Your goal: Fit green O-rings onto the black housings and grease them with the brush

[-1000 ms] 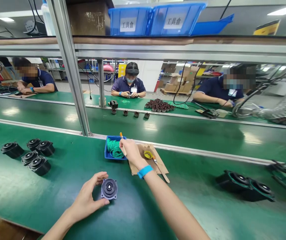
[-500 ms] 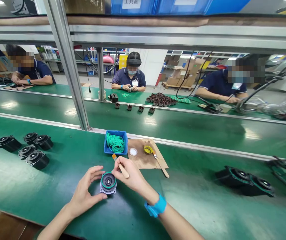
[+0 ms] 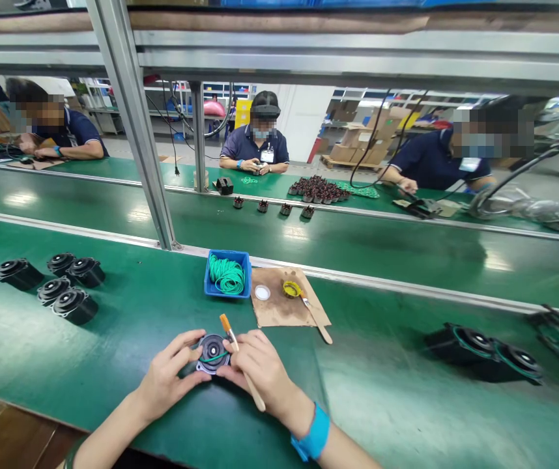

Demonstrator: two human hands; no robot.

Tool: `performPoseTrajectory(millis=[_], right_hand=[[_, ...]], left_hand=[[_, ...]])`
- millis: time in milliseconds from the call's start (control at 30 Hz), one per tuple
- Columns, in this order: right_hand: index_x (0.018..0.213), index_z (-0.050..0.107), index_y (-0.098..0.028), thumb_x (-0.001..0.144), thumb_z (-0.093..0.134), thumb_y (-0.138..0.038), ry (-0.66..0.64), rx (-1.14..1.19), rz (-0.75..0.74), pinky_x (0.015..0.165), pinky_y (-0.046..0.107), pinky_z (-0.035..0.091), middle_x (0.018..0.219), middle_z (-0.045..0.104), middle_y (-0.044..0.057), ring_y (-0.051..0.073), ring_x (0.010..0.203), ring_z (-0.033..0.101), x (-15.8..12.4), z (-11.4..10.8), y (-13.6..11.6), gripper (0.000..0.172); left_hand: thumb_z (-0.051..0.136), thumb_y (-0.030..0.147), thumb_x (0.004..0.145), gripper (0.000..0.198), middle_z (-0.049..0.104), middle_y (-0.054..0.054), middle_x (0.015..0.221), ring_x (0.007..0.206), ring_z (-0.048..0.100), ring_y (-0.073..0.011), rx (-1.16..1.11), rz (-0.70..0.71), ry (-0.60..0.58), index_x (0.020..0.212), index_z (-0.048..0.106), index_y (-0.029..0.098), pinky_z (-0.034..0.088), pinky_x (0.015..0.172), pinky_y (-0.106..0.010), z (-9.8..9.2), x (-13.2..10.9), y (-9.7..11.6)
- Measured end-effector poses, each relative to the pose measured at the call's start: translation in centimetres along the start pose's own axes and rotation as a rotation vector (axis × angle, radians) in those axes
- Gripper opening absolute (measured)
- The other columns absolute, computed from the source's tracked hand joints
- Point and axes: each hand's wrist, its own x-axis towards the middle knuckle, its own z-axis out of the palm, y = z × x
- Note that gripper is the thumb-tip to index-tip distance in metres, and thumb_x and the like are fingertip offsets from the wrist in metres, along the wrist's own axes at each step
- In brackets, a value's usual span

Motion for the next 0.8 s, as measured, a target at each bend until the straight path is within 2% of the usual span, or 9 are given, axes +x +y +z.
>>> performPoseTrajectory(millis=[133,300,467,533,633,667,700,767,800], right_hand=[[0.082,0.056,-0.022,0.088,0.062,-0.008,0.044,-0.097,-0.142,0.068,0.035,0.05,0.086,0.076,0.007,0.021,0.078,0.07,-0.8,0.1,-0.3,0.016],[0.088,0.061,-0.019,0.092,0.06,-0.013,0.043,-0.032,-0.228,0.068,0.034,0.056,0.083,0.076,0.007,0.02,0.081,0.071,-0.6,0.0,0.0,0.007],[0.079,0.062,-0.018,0.091,0.055,-0.001,0.033,-0.077,-0.315,0.067,0.03,0.056,0.067,0.072,0.003,0.017,0.076,0.07,-1.0,0.6,-0.6,0.021],[0.087,0.063,-0.016,0.091,0.056,-0.004,0.063,0.019,-0.232,0.071,0.033,0.057,0.076,0.074,0.007,0.019,0.081,0.07,-1.4,0.7,-0.7,0.016],[0.093,0.063,-0.02,0.091,0.061,-0.014,0.17,0.309,0.067,0.076,0.035,0.058,0.09,0.074,0.008,0.02,0.085,0.069,-1.6,0.2,-0.9,0.007],[0.092,0.062,-0.022,0.091,0.063,-0.018,0.23,0.406,0.19,0.075,0.035,0.058,0.088,0.073,0.007,0.019,0.084,0.069,-1.5,-0.2,-1.0,0.004],[0.091,0.063,-0.023,0.091,0.064,-0.023,0.286,0.481,0.305,0.072,0.033,0.057,0.084,0.073,0.005,0.019,0.08,0.068,-1.4,-0.7,-1.2,0.002],[0.095,0.065,-0.023,0.094,0.06,-0.033,0.361,0.576,0.491,0.061,0.028,0.055,0.073,0.07,0.004,0.017,0.069,0.065,-1.0,-1.7,-1.8,0.011],[0.098,0.067,-0.022,0.095,0.058,-0.037,0.376,0.603,0.563,0.056,0.025,0.052,0.068,0.068,0.003,0.015,0.062,0.062,-0.8,-2.1,-2.1,0.018]], left_hand=[[0.054,0.024,0.094,0.016,0.058,-0.015,0.128,0.114,0.064,-0.0244,0.031,0.048,0.03,0.108,0.061,0.021,0.057,0.096,-0.038,0.7,-0.7,0.2],[0.044,0.006,0.094,0.022,0.052,-0.008,0.12,0.128,0.053,-0.0242,0.048,0.133,0.083,0.095,0.061,0.022,0.057,0.096,-0.037,1.4,-0.8,0.8],[0.046,0.007,0.093,0.024,0.046,-0.005,0.113,0.127,0.053,-0.0246,0.051,0.143,0.138,0.094,0.064,0.023,0.055,0.097,-0.04,1.9,-0.9,1.2],[0.048,0.008,0.093,0.024,0.046,-0.004,0.113,0.126,0.053,-0.0249,0.002,0.108,0.133,0.093,0.066,0.024,0.055,0.097,-0.041,1.8,-0.9,1.3],[0.061,0.014,0.088,0.015,0.049,-0.006,0.117,0.119,0.058,-0.025,-0.118,-0.091,0.137,0.097,0.064,0.025,0.053,0.098,-0.043,1.5,-0.6,1.5],[0.068,0.016,0.083,0.023,0.051,-0.007,0.12,0.117,0.059,-0.0256,-0.16,-0.182,0.134,0.103,0.062,0.025,0.053,0.098,-0.044,1.3,-0.4,1.5],[0.074,0.018,0.077,0.039,0.053,-0.009,0.122,0.115,0.06,-0.0264,-0.197,-0.267,0.118,0.112,0.058,0.024,0.053,0.098,-0.044,1.2,-0.1,1.5],[0.081,0.019,0.068,0.068,0.058,-0.012,0.124,0.113,0.062,-0.0276,-0.244,-0.383,0.049,0.127,0.048,0.023,0.053,0.097,-0.045,0.9,0.5,1.5],[0.083,0.019,0.066,0.073,0.061,-0.011,0.123,0.111,0.063,-0.0275,-0.248,-0.416,0.004,0.13,0.046,0.023,0.052,0.096,-0.045,0.8,0.8,1.4]])
